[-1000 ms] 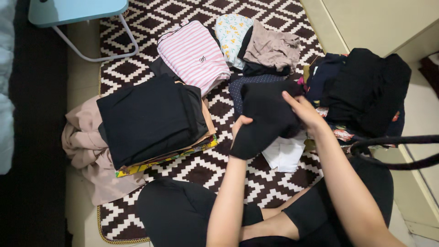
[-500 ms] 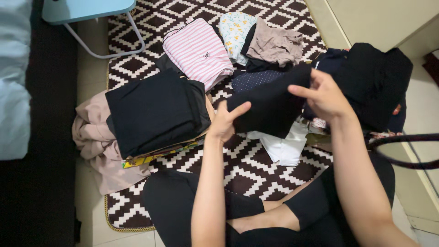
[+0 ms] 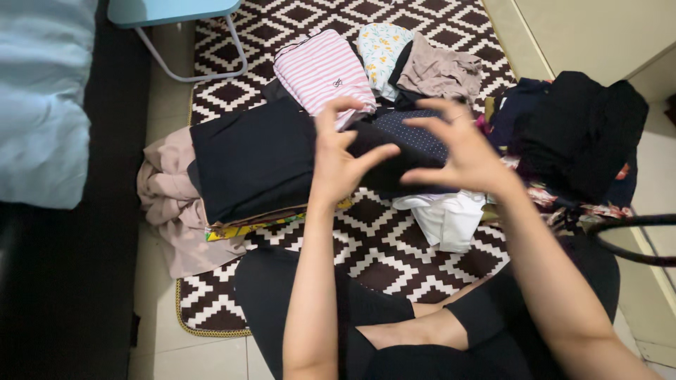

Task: The person folds and stacks clothes while sitting on a rug, then places a stack of folded items into a wardrobe shelf.

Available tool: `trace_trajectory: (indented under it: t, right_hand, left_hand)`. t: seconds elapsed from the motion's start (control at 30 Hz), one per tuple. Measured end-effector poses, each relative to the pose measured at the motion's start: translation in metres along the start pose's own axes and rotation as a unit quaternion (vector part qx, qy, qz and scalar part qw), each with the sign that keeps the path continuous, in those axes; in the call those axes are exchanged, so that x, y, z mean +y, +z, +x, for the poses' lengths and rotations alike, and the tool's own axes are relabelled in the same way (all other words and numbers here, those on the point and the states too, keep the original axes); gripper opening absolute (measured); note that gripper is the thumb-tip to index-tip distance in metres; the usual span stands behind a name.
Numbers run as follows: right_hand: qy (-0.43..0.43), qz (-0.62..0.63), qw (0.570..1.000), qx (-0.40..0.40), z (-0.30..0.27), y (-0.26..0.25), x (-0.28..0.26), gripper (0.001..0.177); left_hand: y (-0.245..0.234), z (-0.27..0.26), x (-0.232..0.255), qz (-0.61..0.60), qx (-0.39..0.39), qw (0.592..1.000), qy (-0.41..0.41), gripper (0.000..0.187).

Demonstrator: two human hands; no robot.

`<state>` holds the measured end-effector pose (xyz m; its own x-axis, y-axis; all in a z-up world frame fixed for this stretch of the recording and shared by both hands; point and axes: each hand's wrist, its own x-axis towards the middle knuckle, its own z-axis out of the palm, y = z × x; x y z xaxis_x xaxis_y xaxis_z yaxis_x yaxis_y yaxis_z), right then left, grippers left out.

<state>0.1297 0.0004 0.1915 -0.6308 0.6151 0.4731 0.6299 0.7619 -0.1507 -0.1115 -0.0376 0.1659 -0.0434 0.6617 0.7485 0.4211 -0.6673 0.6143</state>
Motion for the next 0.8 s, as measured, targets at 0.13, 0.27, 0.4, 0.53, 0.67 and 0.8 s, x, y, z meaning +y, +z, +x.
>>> trace_trajectory:
  t: [0.13,0.27,0.4,0.53,0.67,0.8]
  right_hand:
    - [0.03,0.279,0.957,-0.076,-0.001,0.034,-0.03,0.059]
    - [0.274,0.496,0.804,-0.183,0.008,0.035,-0.027,0.036]
    - [0.315,0.551,0.756,-0.159,0.028,0.015,-0.041,0.036]
    - [0.285,0.644,0.704,-0.091,0.069,0.015,-0.072,0.036]
    - [0.21,0.767,0.607,-0.022,0.125,0.041,-0.095,0.037]
    - [0.176,0.794,0.582,0.02,0.161,0.102,-0.083,0.041]
  left_hand:
    - [-0.002,-0.003,-0.003,-0.13,-0.113,0.985,-0.034,0.025]
    - [-0.012,-0.029,-0.029,-0.07,-0.022,0.986,-0.149,0.041]
    - [-0.035,-0.078,-0.068,-0.244,0.041,0.886,-0.391,0.079]
    - [-0.055,-0.119,-0.081,-0.552,-0.004,0.695,-0.461,0.105]
    - [-0.099,-0.113,-0.083,-0.649,0.161,0.673,-0.315,0.107]
    - [-0.186,-0.08,-0.102,-0.386,0.212,0.848,-0.294,0.062]
